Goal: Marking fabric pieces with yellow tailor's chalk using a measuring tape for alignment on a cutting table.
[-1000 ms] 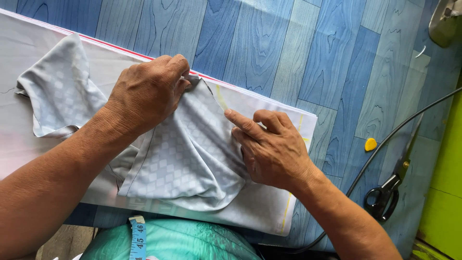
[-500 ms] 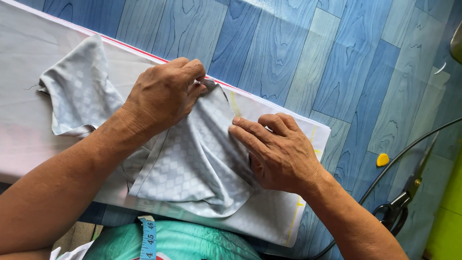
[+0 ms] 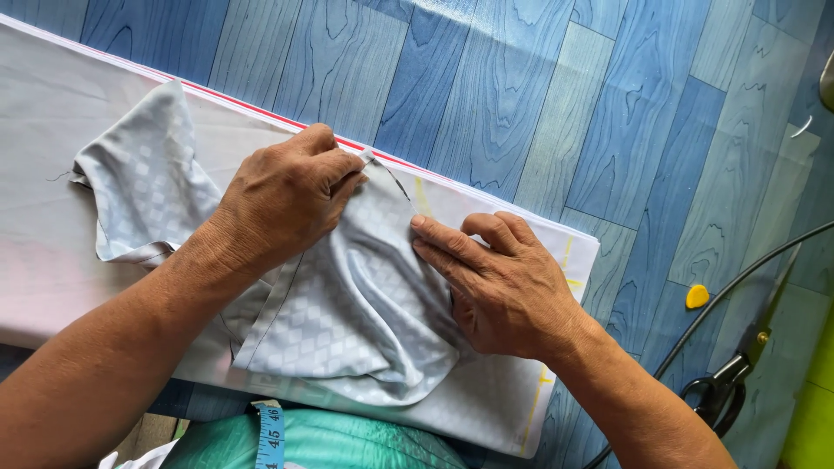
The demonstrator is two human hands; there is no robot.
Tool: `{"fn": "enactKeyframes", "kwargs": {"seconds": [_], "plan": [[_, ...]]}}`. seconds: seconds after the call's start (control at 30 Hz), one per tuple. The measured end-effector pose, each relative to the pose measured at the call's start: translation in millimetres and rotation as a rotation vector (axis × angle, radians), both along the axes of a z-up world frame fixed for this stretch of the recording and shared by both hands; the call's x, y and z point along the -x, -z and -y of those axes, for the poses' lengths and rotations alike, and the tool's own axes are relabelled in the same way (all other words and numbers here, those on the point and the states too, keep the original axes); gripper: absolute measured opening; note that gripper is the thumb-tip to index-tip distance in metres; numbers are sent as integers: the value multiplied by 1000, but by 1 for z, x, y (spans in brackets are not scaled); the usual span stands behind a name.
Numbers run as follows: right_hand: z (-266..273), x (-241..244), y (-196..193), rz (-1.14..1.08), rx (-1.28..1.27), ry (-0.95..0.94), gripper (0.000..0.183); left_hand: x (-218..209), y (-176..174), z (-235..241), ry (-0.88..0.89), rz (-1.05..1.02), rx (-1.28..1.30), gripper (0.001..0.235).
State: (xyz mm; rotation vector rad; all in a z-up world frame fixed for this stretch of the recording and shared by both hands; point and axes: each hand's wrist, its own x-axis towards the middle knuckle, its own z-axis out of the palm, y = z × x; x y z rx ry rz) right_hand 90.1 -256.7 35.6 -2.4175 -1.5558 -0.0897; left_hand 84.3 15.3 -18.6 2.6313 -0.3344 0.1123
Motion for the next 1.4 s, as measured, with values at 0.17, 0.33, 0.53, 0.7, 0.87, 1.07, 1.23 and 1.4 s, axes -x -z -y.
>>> {"fn": "enactKeyframes", "kwargs": {"seconds": [0.17,0.33,0.53,0.7,0.87,1.07,1.23,1.4], "plan": [[2,-1,3,-40,4,-2,55,-1,4,-2,35,13,48,9],[1,-3,2,-51,3,5,52,3,-8,-2,103,108,109,12],[-1,-4,2,-61,-8,3,48,2,-2,-3,96,85,92,13],[-2,-5,2,-73,11,3,47,1,0,-3,85,67,96,7],[-2,-5,2,-62,8,8,48,0,3,-4,87,77,105,5],[-3,-6,3,-75,8,10,45,0,5,-5,90,80,108,7],[-3,-7,3,-69,15,6,49,0,5,-6,105,88,136,6],[-4,-7,3,-80,13,3,48,-1,4,-6,113,109,126,4]]}}
